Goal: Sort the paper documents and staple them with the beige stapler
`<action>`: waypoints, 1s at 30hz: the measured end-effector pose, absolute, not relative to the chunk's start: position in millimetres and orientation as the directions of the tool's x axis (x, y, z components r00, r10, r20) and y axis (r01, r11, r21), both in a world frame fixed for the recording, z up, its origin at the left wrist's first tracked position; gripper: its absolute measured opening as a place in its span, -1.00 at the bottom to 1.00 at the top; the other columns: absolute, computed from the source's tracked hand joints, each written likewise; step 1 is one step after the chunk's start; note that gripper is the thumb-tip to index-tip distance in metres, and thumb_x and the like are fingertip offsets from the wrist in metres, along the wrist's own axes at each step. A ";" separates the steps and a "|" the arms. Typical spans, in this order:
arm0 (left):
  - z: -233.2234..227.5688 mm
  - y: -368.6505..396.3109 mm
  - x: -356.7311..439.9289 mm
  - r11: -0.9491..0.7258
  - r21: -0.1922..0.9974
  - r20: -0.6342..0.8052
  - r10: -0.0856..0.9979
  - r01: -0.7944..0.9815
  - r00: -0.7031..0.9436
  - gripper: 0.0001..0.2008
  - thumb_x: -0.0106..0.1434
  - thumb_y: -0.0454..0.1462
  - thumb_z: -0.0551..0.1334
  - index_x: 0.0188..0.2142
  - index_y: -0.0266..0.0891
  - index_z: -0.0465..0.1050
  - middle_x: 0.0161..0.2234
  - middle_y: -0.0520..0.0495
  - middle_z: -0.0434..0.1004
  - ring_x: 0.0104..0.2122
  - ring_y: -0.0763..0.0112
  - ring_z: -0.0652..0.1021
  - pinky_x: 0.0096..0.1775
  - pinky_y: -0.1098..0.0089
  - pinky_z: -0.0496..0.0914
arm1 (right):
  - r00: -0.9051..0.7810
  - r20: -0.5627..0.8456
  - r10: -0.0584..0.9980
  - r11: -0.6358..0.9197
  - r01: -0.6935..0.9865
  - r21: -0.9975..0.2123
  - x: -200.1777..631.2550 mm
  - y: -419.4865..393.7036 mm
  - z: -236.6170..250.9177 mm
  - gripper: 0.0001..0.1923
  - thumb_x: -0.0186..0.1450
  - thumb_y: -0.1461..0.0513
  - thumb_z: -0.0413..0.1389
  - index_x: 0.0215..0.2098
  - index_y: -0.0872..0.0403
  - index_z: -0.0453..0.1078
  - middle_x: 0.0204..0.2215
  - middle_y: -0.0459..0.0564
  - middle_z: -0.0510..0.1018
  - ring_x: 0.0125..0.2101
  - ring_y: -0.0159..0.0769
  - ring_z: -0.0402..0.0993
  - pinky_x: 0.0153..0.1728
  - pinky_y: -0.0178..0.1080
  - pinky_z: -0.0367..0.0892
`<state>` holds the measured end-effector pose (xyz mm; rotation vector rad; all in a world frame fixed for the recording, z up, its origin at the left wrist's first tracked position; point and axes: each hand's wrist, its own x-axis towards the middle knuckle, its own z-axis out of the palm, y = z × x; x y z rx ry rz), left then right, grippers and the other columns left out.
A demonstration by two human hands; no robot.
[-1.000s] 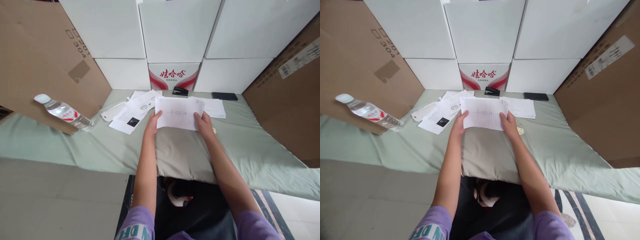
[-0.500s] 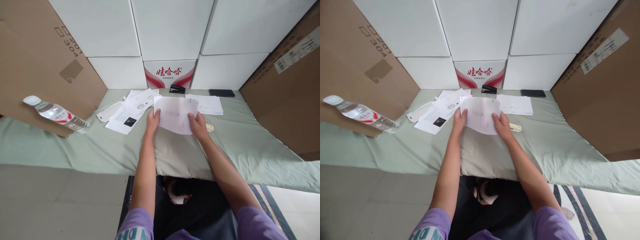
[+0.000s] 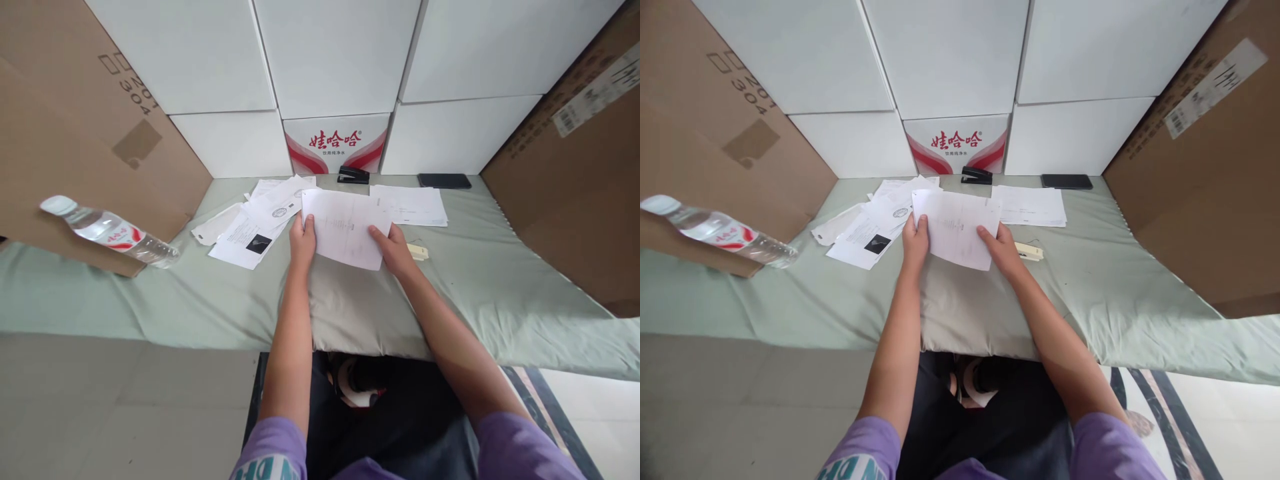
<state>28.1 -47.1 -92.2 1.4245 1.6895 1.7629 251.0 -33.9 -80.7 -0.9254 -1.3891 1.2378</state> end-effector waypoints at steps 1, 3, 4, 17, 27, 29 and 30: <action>-92.1 -47.5 29.0 -0.256 0.880 0.434 0.776 0.400 -0.458 -0.51 0.41 0.08 0.08 0.03 -0.21 0.48 -0.02 -0.23 0.60 0.02 0.11 0.57 0.12 0.12 0.41 | -0.196 0.169 0.966 0.155 -0.083 -0.984 251.4 -32.4 -81.9 -0.46 0.23 -0.14 0.22 0.02 0.01 0.48 -0.02 0.08 0.63 -0.02 -0.02 0.56 0.00 0.03 0.49; -93.4 -46.9 30.0 -0.265 0.876 0.445 0.764 0.402 -0.467 -0.51 0.41 0.09 0.07 0.02 -0.22 0.48 -0.04 -0.23 0.61 0.00 0.12 0.58 0.09 0.13 0.43 | -0.188 0.150 0.971 0.138 -0.079 -0.987 252.6 -29.6 -83.0 -0.45 0.22 -0.12 0.23 0.04 0.00 0.46 0.02 0.09 0.61 0.00 -0.01 0.55 0.03 0.05 0.48; -94.5 -46.2 30.3 -0.270 0.876 0.449 0.757 0.398 -0.475 -0.51 0.41 0.09 0.07 0.02 -0.22 0.48 -0.04 -0.24 0.61 -0.01 0.12 0.58 0.08 0.13 0.43 | -0.182 0.155 0.971 0.144 -0.068 -0.987 253.3 -28.4 -82.8 -0.45 0.22 -0.11 0.24 0.05 0.01 0.45 0.04 0.10 0.60 0.02 -0.01 0.55 0.04 0.06 0.47; -95.9 -49.5 47.3 -0.200 0.911 0.350 0.837 0.359 -0.420 -0.53 0.39 0.09 0.10 -0.05 -0.24 0.50 -0.15 -0.19 0.64 -0.13 0.14 0.61 -0.05 0.20 0.47 | -0.029 0.428 0.903 0.376 0.533 -0.758 259.5 -30.7 -73.1 -0.58 0.41 0.06 -0.07 0.11 0.05 0.38 -0.21 0.17 0.60 -0.20 0.03 0.50 -0.03 0.08 0.37; -96.8 -55.1 44.7 -0.120 0.841 0.423 0.753 0.528 -0.504 -0.58 0.40 0.09 0.09 -0.42 -0.13 0.35 -0.59 0.03 0.31 -0.47 0.29 0.46 -0.24 0.29 0.41 | -0.069 0.435 0.898 0.421 0.428 -0.800 263.6 -31.0 -70.3 -0.46 0.37 0.01 0.05 0.28 -0.08 0.32 -0.23 0.07 0.65 -0.23 0.04 0.58 -0.12 0.02 0.44; -95.5 -55.8 41.9 -0.106 0.826 0.460 0.695 0.554 -0.552 -0.59 0.42 0.06 0.07 -0.44 -0.12 0.29 -0.60 0.05 0.26 -0.47 0.32 0.43 -0.24 0.32 0.38 | -0.117 0.377 0.919 0.394 0.321 -0.861 263.4 -31.5 -67.4 -0.46 0.36 -0.02 0.09 0.26 -0.07 0.33 -0.32 0.03 0.65 -0.37 -0.06 0.59 -0.30 -0.08 0.47; -94.6 -56.1 40.2 -0.096 0.826 0.471 0.660 0.556 -0.585 -0.60 0.43 0.04 0.06 -0.44 -0.13 0.28 -0.59 0.06 0.25 -0.46 0.33 0.42 -0.24 0.33 0.37 | -0.159 0.326 0.932 0.359 0.263 -0.896 263.1 -32.1 -65.4 -0.46 0.36 -0.03 0.09 0.24 -0.05 0.33 -0.36 0.01 0.64 -0.47 -0.12 0.57 -0.43 -0.14 0.45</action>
